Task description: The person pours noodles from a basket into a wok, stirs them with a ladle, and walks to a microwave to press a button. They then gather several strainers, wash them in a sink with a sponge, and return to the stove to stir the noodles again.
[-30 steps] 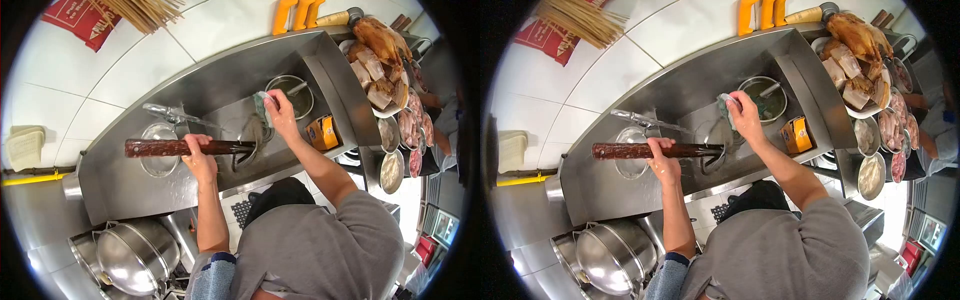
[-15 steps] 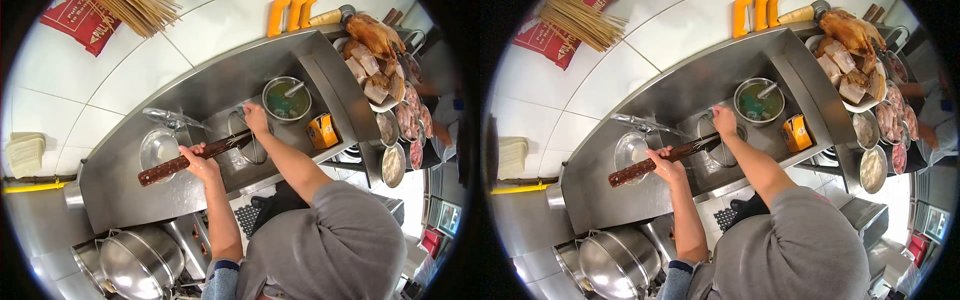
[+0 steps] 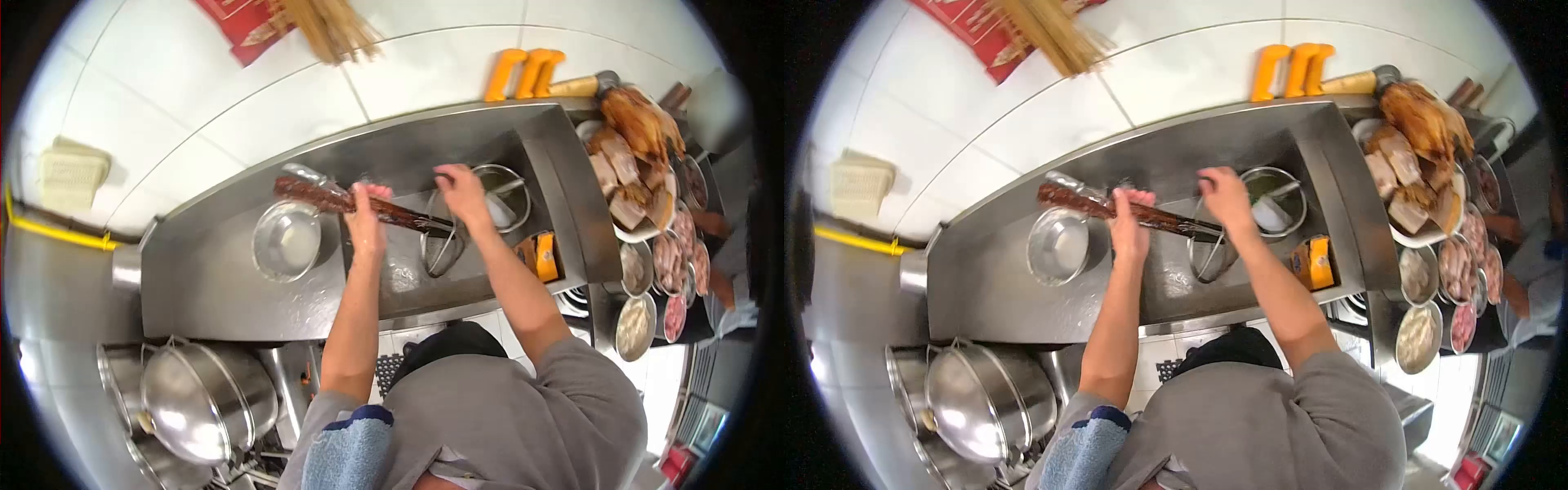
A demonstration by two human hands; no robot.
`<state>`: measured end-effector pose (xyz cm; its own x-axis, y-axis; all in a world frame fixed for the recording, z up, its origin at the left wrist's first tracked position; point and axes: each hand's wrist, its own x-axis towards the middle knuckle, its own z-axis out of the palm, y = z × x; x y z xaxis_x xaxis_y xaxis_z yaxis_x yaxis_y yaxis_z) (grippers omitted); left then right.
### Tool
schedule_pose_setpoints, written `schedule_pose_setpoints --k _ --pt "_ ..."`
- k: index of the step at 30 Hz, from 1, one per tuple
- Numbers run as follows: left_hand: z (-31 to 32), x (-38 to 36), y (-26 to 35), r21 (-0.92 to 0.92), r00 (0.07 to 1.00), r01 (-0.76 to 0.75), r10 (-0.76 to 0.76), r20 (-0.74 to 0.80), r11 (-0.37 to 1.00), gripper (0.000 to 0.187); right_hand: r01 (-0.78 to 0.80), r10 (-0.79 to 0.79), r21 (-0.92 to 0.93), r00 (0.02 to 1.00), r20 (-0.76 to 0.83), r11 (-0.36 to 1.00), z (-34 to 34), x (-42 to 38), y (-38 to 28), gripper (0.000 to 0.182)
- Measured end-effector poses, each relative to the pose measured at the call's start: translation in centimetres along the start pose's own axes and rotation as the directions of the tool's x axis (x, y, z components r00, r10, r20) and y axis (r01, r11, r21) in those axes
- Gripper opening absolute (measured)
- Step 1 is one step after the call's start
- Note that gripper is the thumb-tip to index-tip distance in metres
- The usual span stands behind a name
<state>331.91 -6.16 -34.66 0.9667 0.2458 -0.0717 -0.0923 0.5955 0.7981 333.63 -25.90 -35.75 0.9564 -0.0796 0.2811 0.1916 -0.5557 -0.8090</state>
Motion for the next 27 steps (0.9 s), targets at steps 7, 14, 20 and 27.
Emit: schedule_pose_setpoints --k 7,14,20,27 --pt "-4.5 0.4 0.1 0.008 0.942 0.194 -0.189 0.276 0.981 0.048 0.309 -0.314 0.057 0.931 0.186 0.949 9.5 -0.6 -15.0 0.033" --pt "-6.4 -1.6 3.9 0.274 0.921 0.152 -0.237 0.309 0.950 0.029 0.251 -0.252 0.066 0.850 0.463 0.966 7.9 -1.6 -15.0 0.050" --pt "-4.2 -2.9 6.6 0.236 0.896 0.329 -0.381 0.227 0.914 0.024 0.046 -0.100 0.160 0.930 0.353 0.986 6.5 -4.9 -9.1 0.047" --pt "-1.5 -2.5 4.2 0.202 0.932 0.280 -0.317 0.178 0.938 0.012 -0.025 0.025 -0.006 0.984 0.176 1.000 3.9 -7.9 -8.7 0.048"
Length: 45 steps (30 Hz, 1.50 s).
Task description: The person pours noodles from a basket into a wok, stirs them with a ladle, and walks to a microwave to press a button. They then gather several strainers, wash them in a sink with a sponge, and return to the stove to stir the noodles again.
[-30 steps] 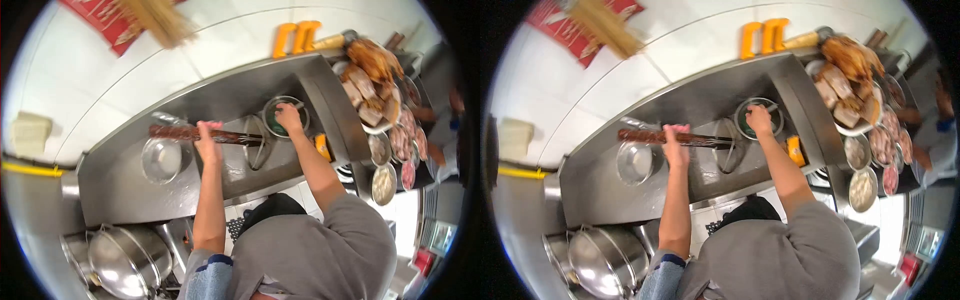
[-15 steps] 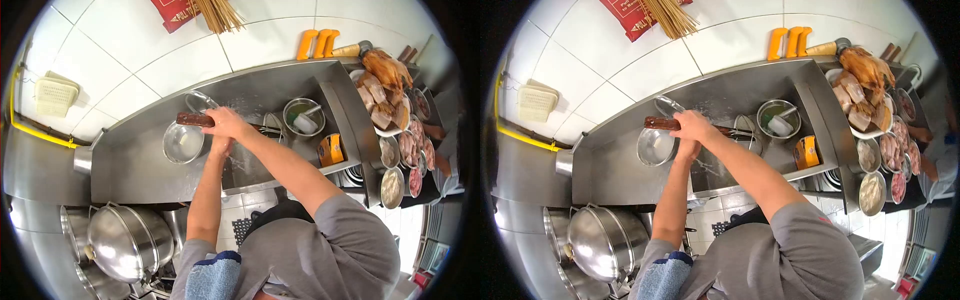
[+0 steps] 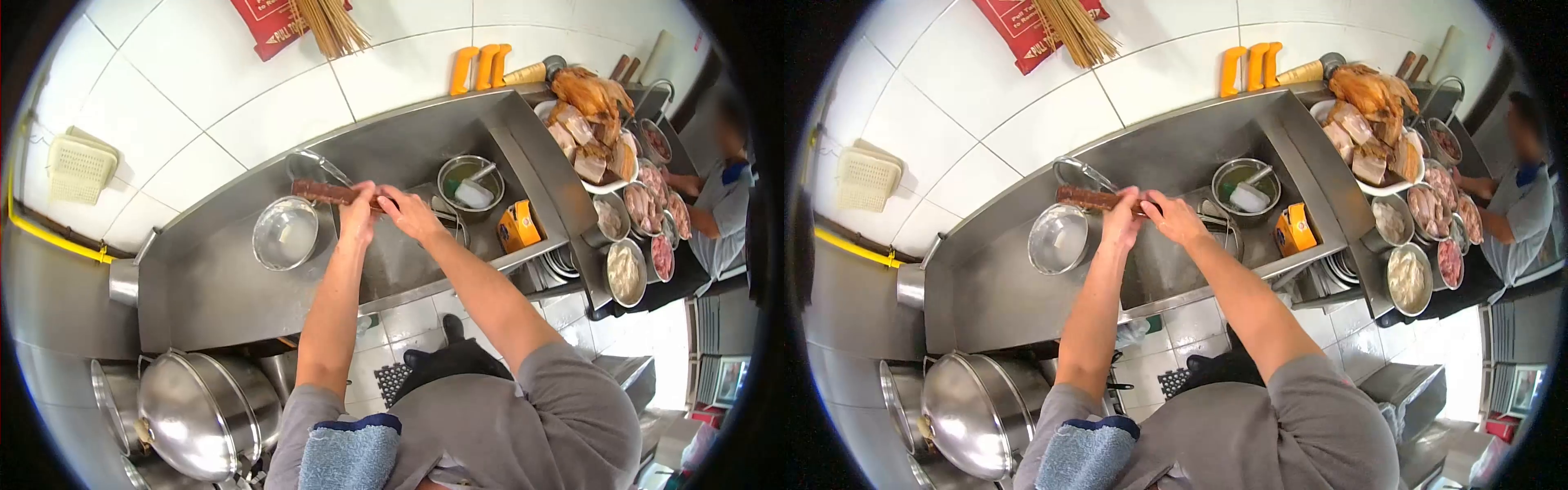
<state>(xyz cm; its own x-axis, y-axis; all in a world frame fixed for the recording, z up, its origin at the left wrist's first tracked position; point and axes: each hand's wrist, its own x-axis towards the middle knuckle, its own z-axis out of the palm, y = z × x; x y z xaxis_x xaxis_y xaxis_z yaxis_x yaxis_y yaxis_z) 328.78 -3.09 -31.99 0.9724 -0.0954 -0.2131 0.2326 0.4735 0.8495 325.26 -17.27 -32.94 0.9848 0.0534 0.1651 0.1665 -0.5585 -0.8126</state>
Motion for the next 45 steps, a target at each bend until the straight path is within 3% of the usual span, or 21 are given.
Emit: schedule_pose_setpoints --k 4,5,7,10,12,14,16,17,18,20,24,25,29,31,34,37,38,40,41,43,45 --pt "0.8 1.6 4.4 -0.154 0.888 -0.424 0.376 -0.266 0.892 0.010 -0.072 0.071 0.004 0.995 0.076 0.997 -0.6 0.8 0.3 0.048" --pt "0.6 1.9 5.4 -0.087 0.854 -0.457 0.410 -0.322 0.885 0.008 -0.058 0.060 -0.032 0.994 0.092 0.998 -0.4 1.2 0.5 0.044" --pt "-1.5 3.7 4.5 -0.130 0.873 -0.435 0.382 -0.302 0.891 0.007 -0.024 0.036 -0.099 0.992 0.121 0.995 1.3 2.5 1.6 0.038" --pt "-3.2 5.8 3.1 -0.176 0.905 -0.385 0.333 -0.267 0.906 0.006 0.232 -0.220 0.063 0.964 -0.151 0.971 3.0 4.8 -0.9 0.026" --pt "-3.0 6.4 2.4 -0.203 0.917 -0.353 0.294 -0.270 0.913 0.007 0.074 -0.053 0.335 0.996 -0.072 0.939 2.1 6.8 -5.7 0.026" --pt "-3.4 6.2 2.1 -0.136 0.944 -0.313 0.292 -0.154 0.940 0.013 -0.042 0.102 0.619 0.993 -0.063 0.784 4.0 9.6 -7.8 0.030" --pt "-5.5 7.6 0.8 -0.131 0.966 -0.258 0.256 -0.030 0.957 0.017 -0.247 0.344 0.909 0.930 0.126 0.335 6.5 11.8 -10.1 0.025" --pt "-6.2 8.0 0.6 -0.085 0.965 -0.262 0.262 -0.012 0.961 0.019 -0.303 0.414 0.951 0.875 0.253 0.058 7.2 12.7 -10.6 0.024" --pt "-6.5 8.1 0.6 -0.039 0.963 -0.267 0.268 0.007 0.963 0.022 -0.315 0.460 0.948 0.835 0.302 -0.049 7.4 13.3 -10.8 0.025" --pt "-7.3 8.0 0.5 -0.201 0.964 -0.187 0.220 0.152 0.961 0.024 -0.322 0.527 0.910 0.742 0.415 -0.263 8.0 14.2 -11.0 0.029" --pt "-4.7 5.2 0.9 -0.200 0.976 -0.069 0.108 0.188 0.977 0.028 -0.579 0.408 0.788 0.681 0.609 -0.210 5.7 13.8 -10.6 0.031" --pt "-4.2 4.9 0.9 -0.207 0.978 -0.060 0.099 0.183 0.976 0.030 -0.588 0.370 0.756 0.660 0.654 -0.288 5.6 13.8 -10.6 0.031" --pt "-3.2 5.6 0.1 -0.160 0.973 0.041 -0.003 0.230 0.986 0.031 -0.569 0.266 0.798 0.752 0.603 -0.201 3.9 12.2 -10.8 0.030" --pt "-2.1 5.1 -1.1 -0.046 0.963 -0.025 0.036 0.265 0.999 0.029 -0.578 0.215 0.803 0.773 0.597 -0.149 3.4 12.5 -10.4 0.031" --pt "-0.1 4.1 -1.9 -0.106 0.971 0.046 -0.019 0.240 0.993 0.017 -0.452 0.185 0.875 0.888 0.422 0.174 3.6 12.3 -9.2 0.033" --pt "0.7 4.5 -1.8 -0.195 0.964 0.076 -0.022 0.266 0.978 0.012 -0.494 0.025 0.865 0.867 0.498 -0.090 3.7 12.4 -8.1 0.037" --pt "0.5 4.8 -1.6 -0.210 0.958 0.068 -0.005 0.286 0.975 0.011 -0.480 0.051 0.873 0.873 0.485 -0.089 3.8 12.3 -7.9 0.037" --pt "-0.9 6.8 -1.3 -0.264 0.953 -0.039 0.116 0.282 0.964 0.009 -0.450 0.103 0.889 0.883 0.457 -0.089 3.7 12.0 -8.0 0.037" --pt "-1.9 7.5 -1.2 -0.289 0.946 -0.088 0.171 0.276 0.953 0.008 -0.399 0.155 0.917 0.906 0.393 0.009 3.6 11.8 -8.1 0.032" --pt "-1.9 7.4 0.7 -0.100 0.867 -0.439 0.450 0.215 0.893 0.016 -0.420 0.143 0.902 0.903 0.404 0.100 2.3 11.7 -8.4 0.027" --pt "-1.1 6.8 1.7 -0.144 0.869 -0.473 0.487 0.089 0.869 0.012 -0.484 0.190 0.860 0.871 0.454 0.164 1.2 11.8 -8.7 0.021"
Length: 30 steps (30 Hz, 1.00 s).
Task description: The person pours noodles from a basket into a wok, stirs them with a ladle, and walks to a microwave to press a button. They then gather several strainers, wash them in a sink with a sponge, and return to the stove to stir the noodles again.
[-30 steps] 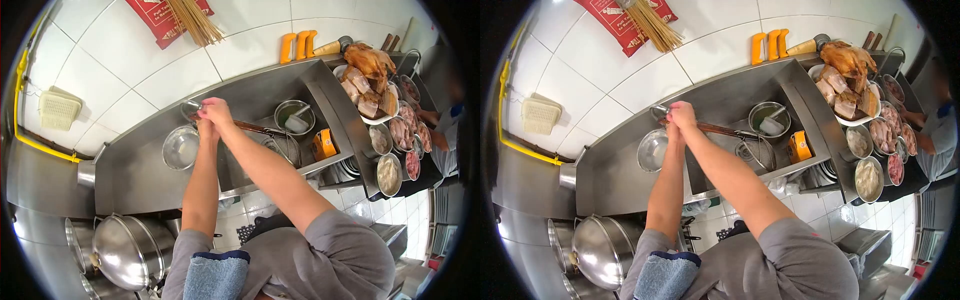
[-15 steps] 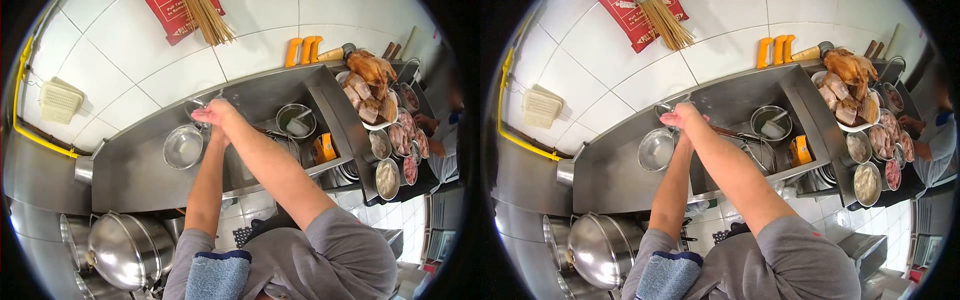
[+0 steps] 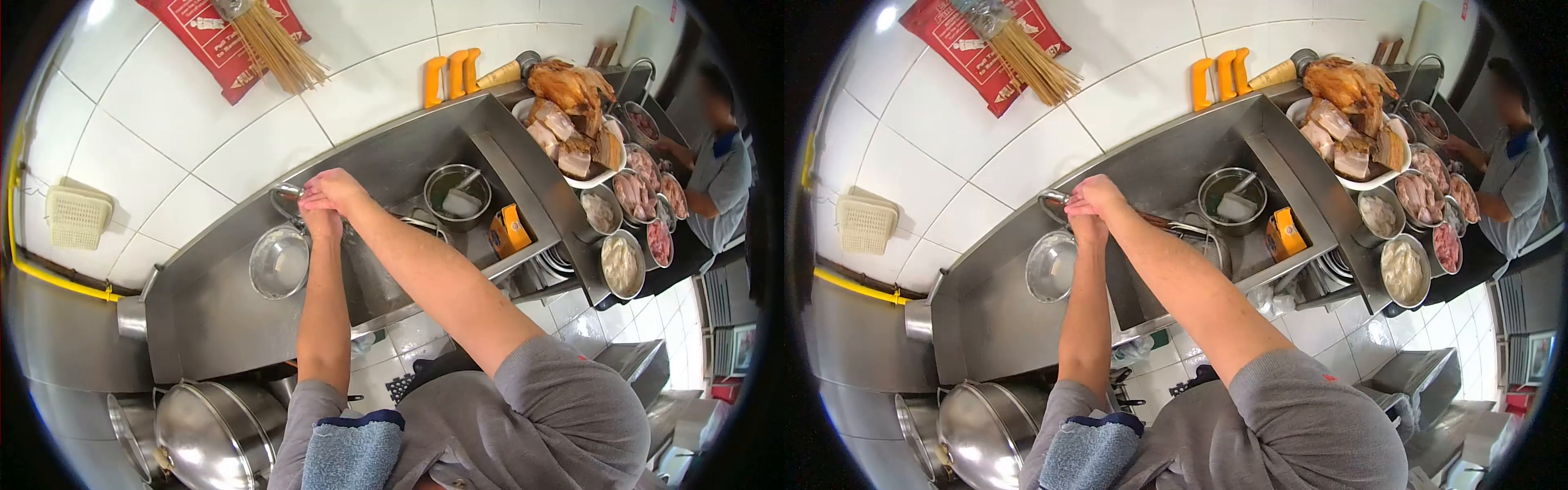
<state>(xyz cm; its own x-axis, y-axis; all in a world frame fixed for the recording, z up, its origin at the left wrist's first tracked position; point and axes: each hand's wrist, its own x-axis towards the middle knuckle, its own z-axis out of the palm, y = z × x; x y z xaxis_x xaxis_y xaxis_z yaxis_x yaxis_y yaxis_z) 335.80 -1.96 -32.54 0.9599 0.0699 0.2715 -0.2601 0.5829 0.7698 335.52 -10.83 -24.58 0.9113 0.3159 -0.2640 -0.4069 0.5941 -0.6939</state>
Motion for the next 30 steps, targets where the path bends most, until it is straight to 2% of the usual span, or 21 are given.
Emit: schedule_pose_setpoints --k 2,3,4,5,6,7,8,9,10,11,12,13,14,18,19,21,24,27,28,29,30 --pt "0.7 -0.1 0.6 -0.064 0.982 -0.041 0.028 -0.187 0.997 0.013 0.084 -0.084 -0.032 0.996 0.009 0.996 0.2 0.7 0.8 0.021" --pt "-1.8 1.0 -0.5 0.305 0.992 -0.088 0.111 -0.060 0.948 0.017 0.127 -0.126 -0.047 0.992 0.013 0.991 0.4 1.0 1.3 0.022" --pt "-6.4 2.7 -2.7 0.622 0.986 -0.167 0.141 0.091 0.765 0.021 0.124 -0.124 -0.057 0.992 0.000 0.991 0.7 0.9 1.4 0.022" --pt "-6.3 2.6 -2.3 0.248 0.995 0.035 -0.057 0.082 0.968 0.018 0.121 -0.122 -0.068 0.992 -0.012 0.990 1.1 0.6 1.3 0.023" --pt "-6.2 2.5 -2.0 -0.165 0.965 0.262 -0.254 0.071 0.951 0.018 0.120 -0.122 -0.079 0.992 -0.024 0.990 1.6 0.6 1.5 0.024" --pt "-7.5 2.4 -2.2 0.217 0.991 0.076 -0.098 0.093 0.973 0.021 0.191 -0.192 -0.074 0.981 -0.014 0.979 1.5 1.5 3.0 0.026" --pt "-9.5 2.9 -3.2 0.544 0.982 -0.130 0.033 0.186 0.829 0.024 0.268 -0.270 -0.073 0.962 -0.022 0.961 0.8 3.2 5.3 0.028" --pt "-8.7 2.2 -4.0 0.483 0.984 -0.078 -0.010 0.176 0.872 0.027 0.350 -0.354 -0.078 0.934 -0.044 0.933 0.1 4.3 6.5 0.031" --pt "-7.5 1.4 -4.6 0.418 0.985 -0.022 -0.053 0.167 0.908 0.029 0.191 -0.281 -0.471 0.951 -0.130 0.861 0.6 5.2 6.2 0.039" --pt "-5.0 0.0 -3.9 -0.056 0.946 0.314 -0.308 0.098 0.948 0.032 0.077 -0.258 -0.644 0.947 -0.191 0.761 -0.4 4.6 5.3 0.043" --pt "-3.9 -0.5 -4.0 -0.112 0.932 0.357 -0.362 -0.023 0.927 0.033 -0.053 -0.233 -0.778 0.939 -0.252 0.626 -1.3 3.8 4.2 0.046" --pt "-2.9 -1.0 -4.1 -0.176 0.901 0.383 -0.409 -0.143 0.907 0.034 -0.053 -0.235 -0.797 0.942 -0.240 0.601 -1.9 2.1 2.9 0.045" --pt "-2.6 -0.6 -3.6 -0.181 0.891 0.385 -0.415 -0.182 0.905 0.034 -0.045 -0.233 -0.817 0.948 -0.217 0.574 -1.7 0.7 1.7 0.045" --pt "-2.9 0.1 -1.6 -0.093 0.916 0.379 -0.387 -0.102 0.921 0.033 0.016 -0.153 -0.891 0.986 -0.060 0.454 1.4 -3.4 0.4 0.044" --pt "-2.8 0.1 -1.1 -0.073 0.921 0.377 -0.382 -0.073 0.923 0.033 0.145 -0.365 -0.933 0.931 0.015 0.329 1.5 -3.0 1.8 0.043" --pt "-2.7 -0.3 -0.6 -0.026 0.928 0.372 -0.372 -0.012 0.928 0.033 0.312 -0.694 -0.950 0.685 0.220 0.006 1.3 -2.3 4.5 0.042" --pt "-2.5 -1.5 -1.1 0.075 0.923 0.365 -0.371 0.104 0.928 0.033 0.234 -0.775 -0.972 0.609 0.169 -0.028 0.6 -2.4 5.6 0.036" --pt "-1.8 -4.5 -1.2 0.324 0.877 0.296 -0.390 0.281 0.899 0.034 0.212 -0.547 -0.977 0.819 0.174 0.008 -2.6 -3.3 2.7 0.030" --pt "0.2 -5.9 1.2 0.485 0.848 0.339 -0.485 0.214 0.806 0.033 0.156 -0.507 -0.985 0.856 0.099 0.070 -4.2 -3.0 2.6 0.024" --pt "-3.1 -4.2 0.6 0.499 0.723 0.461 -0.637 0.268 0.733 0.034 0.159 -0.548 -0.981 0.833 0.075 0.107 -5.8 -3.1 3.1 0.023" --pt "-2.7 -3.9 1.6 0.472 0.722 0.496 -0.648 0.243 0.729 0.036 0.166 -0.588 -0.976 0.807 0.050 0.144 -7.1 -3.2 3.7 0.022"
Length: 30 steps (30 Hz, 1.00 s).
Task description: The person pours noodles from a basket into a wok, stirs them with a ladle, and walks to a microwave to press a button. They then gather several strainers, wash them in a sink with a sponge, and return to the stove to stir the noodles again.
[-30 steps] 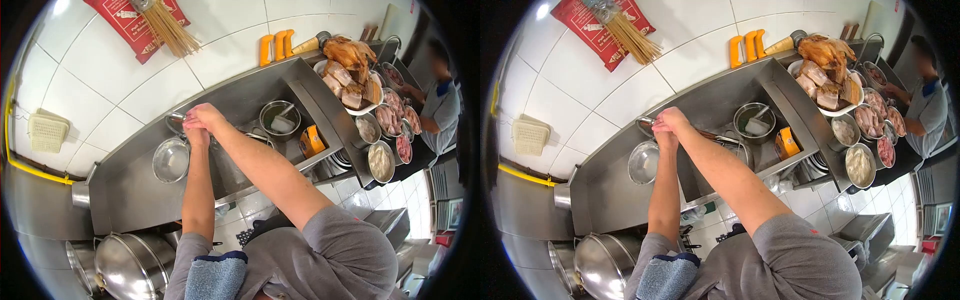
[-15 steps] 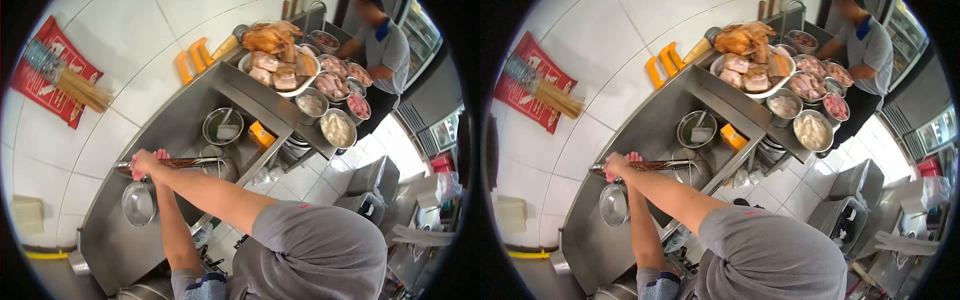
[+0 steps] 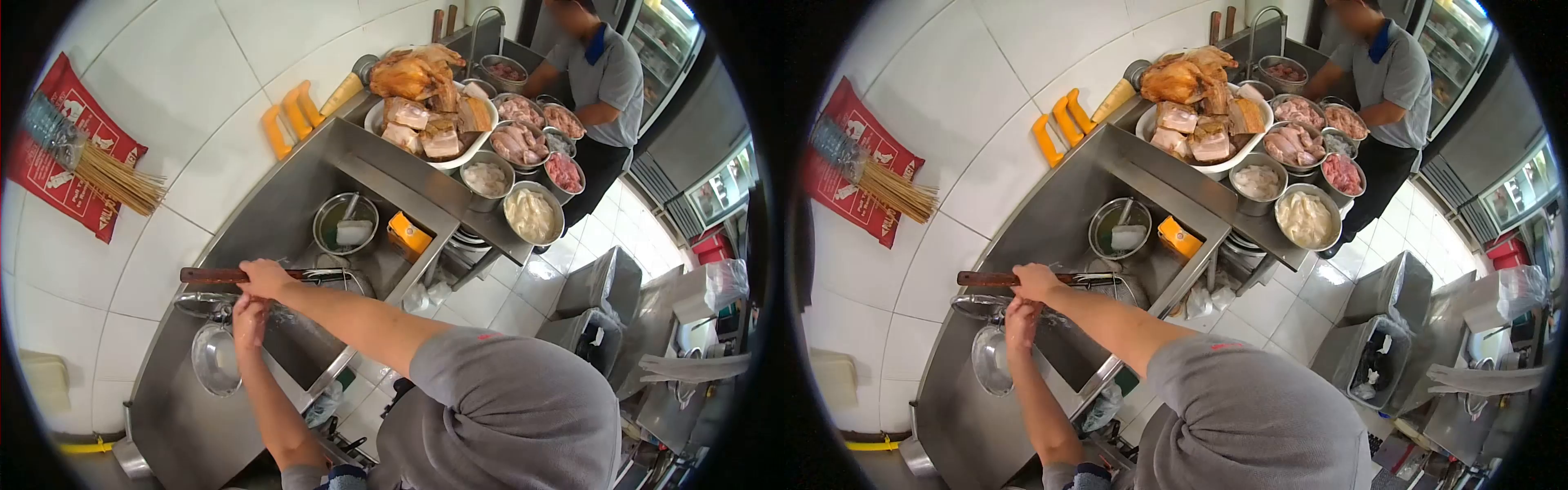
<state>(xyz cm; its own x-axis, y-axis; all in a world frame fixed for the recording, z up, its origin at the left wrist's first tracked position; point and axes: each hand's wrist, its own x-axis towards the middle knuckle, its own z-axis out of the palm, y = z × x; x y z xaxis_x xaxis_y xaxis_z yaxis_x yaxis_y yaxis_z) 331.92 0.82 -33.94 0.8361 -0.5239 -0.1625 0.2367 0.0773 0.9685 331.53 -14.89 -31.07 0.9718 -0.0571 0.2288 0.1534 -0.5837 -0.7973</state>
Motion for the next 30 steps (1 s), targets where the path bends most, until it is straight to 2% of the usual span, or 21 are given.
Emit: schedule_pose_setpoints --k 1,2,4,7,8,11,13,14,15,17,18,21,22,26,29,30 --pt "0.1 -0.2 1.0 -0.041 1.000 0.015 -0.016 -0.019 0.999 0.037 -0.009 0.010 0.032 0.999 -0.051 0.999 -0.2 -0.5 1.2 0.021" --pt "-0.6 0.2 1.1 -0.097 0.986 -0.029 0.012 -0.166 0.995 0.037 -0.033 0.033 0.013 0.999 -0.038 0.999 -0.1 -1.1 2.2 0.021" --pt "-1.8 0.9 1.4 -0.185 0.893 -0.140 0.043 -0.448 0.973 0.038 -0.076 0.075 -0.024 0.997 -0.018 0.997 -0.3 -2.3 3.8 0.021" --pt "-0.8 2.0 2.6 -0.372 0.890 -0.362 0.198 -0.411 0.855 0.037 -0.064 0.066 -0.117 0.998 0.016 0.991 0.0 -4.1 5.4 0.022" --pt "-2.6 3.1 2.0 -0.285 0.900 -0.378 0.277 -0.338 0.881 0.039 -0.061 0.061 -0.117 0.998 -0.006 0.991 0.6 -4.2 5.4 0.024" --pt "-0.8 4.6 3.4 -0.192 0.701 -0.427 0.189 -0.688 0.884 0.034 -0.051 0.067 -0.194 0.995 0.075 0.980 1.8 -4.5 5.0 0.031" --pt "-0.4 4.4 3.0 -0.179 0.668 -0.449 0.196 -0.718 0.875 0.029 -0.019 0.037 -0.219 0.996 0.079 0.975 1.8 -4.7 3.2 0.037" --pt "-0.1 4.4 2.8 -0.174 0.655 -0.457 0.198 -0.729 0.872 0.026 -0.007 0.026 -0.232 0.997 0.078 0.973 1.5 -4.8 2.0 0.040" --pt "0.3 4.4 2.6 -0.167 0.643 -0.464 0.202 -0.739 0.870 0.024 -0.011 0.022 -0.167 0.998 0.062 0.986 1.2 -4.5 0.8 0.039" --pt "2.8 3.1 3.3 -0.169 0.683 -0.438 0.205 -0.701 0.883 0.022 -0.012 0.013 -0.024 0.999 0.039 1.000 1.5 -3.2 -1.7 0.039" --pt "3.4 2.6 3.8 -0.170 0.699 -0.430 0.207 -0.685 0.887 0.022 -0.027 0.025 0.156 0.999 0.021 0.987 2.3 -1.7 -1.7 0.041" --pt "1.8 2.5 2.8 -0.226 0.748 -0.499 0.285 -0.599 0.836 0.020 -0.027 -0.004 0.336 0.996 0.090 0.941 2.2 1.0 -3.1 0.035" --pt "1.0 2.5 2.6 -0.289 0.783 -0.492 0.272 -0.560 0.821 0.021 -0.046 0.050 0.289 0.999 -0.005 0.956 2.2 1.0 -4.5 0.026" --pt "-1.3 1.7 1.9 -0.377 0.875 -0.419 0.256 -0.411 0.826 0.024 0.149 -0.110 0.165 0.969 -0.222 0.975 4.8 0.8 -7.5 0.016" --pt "-2.2 1.3 0.9 -0.376 0.898 -0.380 0.239 -0.369 0.845 0.026 0.077 -0.073 0.050 0.995 -0.073 0.996 4.9 1.2 -8.4 0.018" --pt "-2.3 1.4 0.4 -0.372 0.903 -0.368 0.233 -0.360 0.852 0.026 0.048 -0.054 -0.062 0.993 -0.105 0.997 4.8 1.3 -9.0 0.024"
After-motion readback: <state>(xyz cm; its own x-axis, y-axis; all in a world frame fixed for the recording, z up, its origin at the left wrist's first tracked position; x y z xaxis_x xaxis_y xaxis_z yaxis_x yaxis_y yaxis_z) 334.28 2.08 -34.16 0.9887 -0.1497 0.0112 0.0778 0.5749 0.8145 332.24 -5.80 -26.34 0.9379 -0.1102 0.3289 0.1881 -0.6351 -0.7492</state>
